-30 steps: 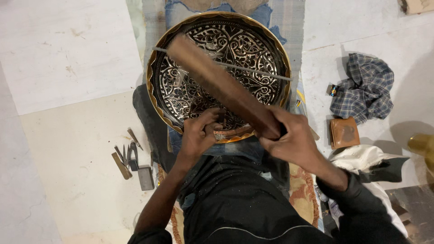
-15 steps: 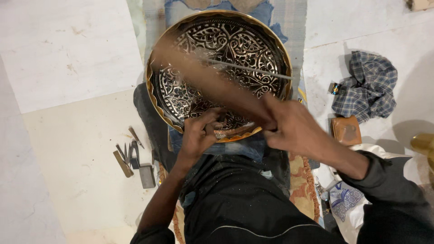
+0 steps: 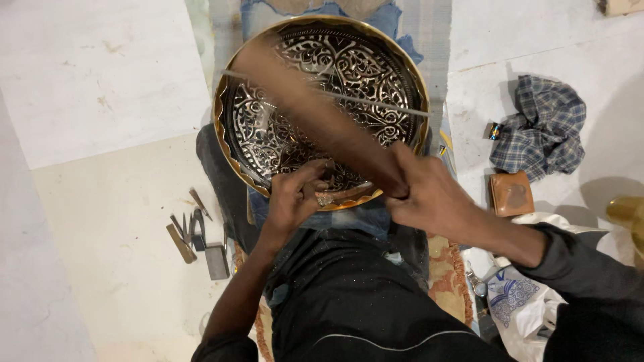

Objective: The person uses a hammer and chisel to engrave intricate patterns into a large metal tray resting on their lap. They repeatedly strike the chisel with the hammer to create detailed designs on the tray's surface.

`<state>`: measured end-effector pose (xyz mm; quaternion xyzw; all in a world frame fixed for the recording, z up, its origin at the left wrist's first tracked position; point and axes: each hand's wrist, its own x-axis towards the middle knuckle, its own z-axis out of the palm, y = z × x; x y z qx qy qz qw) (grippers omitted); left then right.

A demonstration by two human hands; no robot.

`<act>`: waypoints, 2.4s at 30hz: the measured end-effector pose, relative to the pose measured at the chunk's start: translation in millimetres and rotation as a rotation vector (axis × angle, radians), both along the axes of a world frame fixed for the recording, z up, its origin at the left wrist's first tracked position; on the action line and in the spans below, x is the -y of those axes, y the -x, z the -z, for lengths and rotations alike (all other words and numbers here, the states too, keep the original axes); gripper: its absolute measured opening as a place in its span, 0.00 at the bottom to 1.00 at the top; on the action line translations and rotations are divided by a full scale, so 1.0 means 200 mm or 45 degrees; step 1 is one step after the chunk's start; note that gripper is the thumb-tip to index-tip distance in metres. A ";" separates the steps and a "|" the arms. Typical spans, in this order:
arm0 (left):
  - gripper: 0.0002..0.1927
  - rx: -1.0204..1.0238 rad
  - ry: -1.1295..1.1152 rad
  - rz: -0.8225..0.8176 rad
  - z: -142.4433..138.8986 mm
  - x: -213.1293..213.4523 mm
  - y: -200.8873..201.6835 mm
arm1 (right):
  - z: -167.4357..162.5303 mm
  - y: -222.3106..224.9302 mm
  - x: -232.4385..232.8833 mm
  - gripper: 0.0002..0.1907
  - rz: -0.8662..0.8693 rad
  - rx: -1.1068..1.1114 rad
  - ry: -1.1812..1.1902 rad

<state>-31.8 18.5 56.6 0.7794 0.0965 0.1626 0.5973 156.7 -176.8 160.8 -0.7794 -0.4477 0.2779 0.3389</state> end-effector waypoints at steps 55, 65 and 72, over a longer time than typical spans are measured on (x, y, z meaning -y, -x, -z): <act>0.22 -0.217 -0.031 -0.056 0.03 -0.01 -0.03 | -0.03 -0.02 -0.07 0.21 -0.001 -0.087 0.070; 0.05 -0.495 -0.049 0.013 0.06 -0.03 -0.02 | -0.01 -0.02 -0.08 0.25 -0.136 0.109 0.369; 0.25 -0.123 0.002 -0.037 0.07 -0.01 -0.01 | 0.00 0.00 -0.07 0.22 0.168 -0.100 0.080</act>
